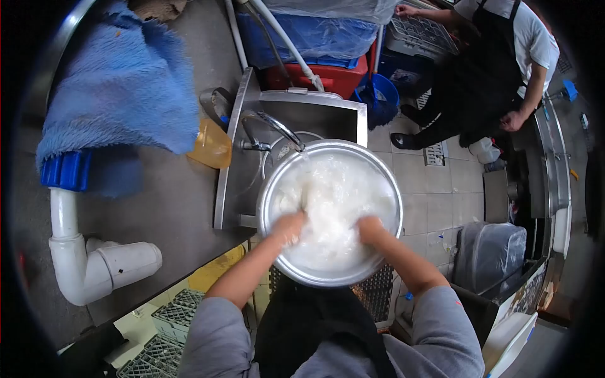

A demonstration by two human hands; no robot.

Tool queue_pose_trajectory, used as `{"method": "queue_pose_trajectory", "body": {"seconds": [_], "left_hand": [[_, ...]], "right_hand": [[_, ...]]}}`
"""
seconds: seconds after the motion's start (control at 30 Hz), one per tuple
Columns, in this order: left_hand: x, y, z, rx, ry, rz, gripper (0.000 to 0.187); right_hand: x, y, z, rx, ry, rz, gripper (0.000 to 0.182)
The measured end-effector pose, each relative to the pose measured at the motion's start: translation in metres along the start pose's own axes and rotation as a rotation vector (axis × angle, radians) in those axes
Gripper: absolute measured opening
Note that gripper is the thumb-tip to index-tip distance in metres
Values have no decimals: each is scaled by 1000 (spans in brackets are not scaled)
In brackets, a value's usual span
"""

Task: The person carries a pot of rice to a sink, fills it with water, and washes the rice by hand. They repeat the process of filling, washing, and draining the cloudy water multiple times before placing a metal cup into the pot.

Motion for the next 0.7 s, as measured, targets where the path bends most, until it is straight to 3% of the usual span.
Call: {"method": "queue_pose_trajectory", "body": {"seconds": [0.03,0.1,0.17,0.23,0.3,0.37,0.47,0.5,0.57,0.7], "left_hand": [[12,13,-13,-49,-18,39,26],[12,59,-18,-84,75,33,24],[39,89,-32,-206,128,176,21],[59,134,-36,-302,311,297,26],[77,168,-34,-350,428,266,26],[84,181,-25,-359,464,156,26],[75,181,-3,-331,431,46,26],[68,172,6,-309,404,36,26],[54,153,25,-259,340,30,26],[20,107,58,-135,199,61,26]], "right_hand": [[4,-4,11,34,-34,-86,32],[-7,-96,-10,894,-15,170,37],[-40,-100,31,596,-23,115,40],[-75,-97,66,292,-29,56,43],[-95,-74,79,-18,-33,6,46],[-104,-64,109,124,-149,19,41],[-59,-97,111,472,-43,378,38],[-42,-104,111,498,-32,467,37],[-6,-103,112,449,-7,604,35],[47,-64,100,113,137,623,31]]}}
Point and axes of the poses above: each hand's wrist, its own z-axis towards the middle knuckle, its own y-axis out of the palm, x = y × z, the point moved 10 cm from there along z, towards the middle knuckle, and after that the axes turned 14 degrees about -z, right-handed, at the moved point
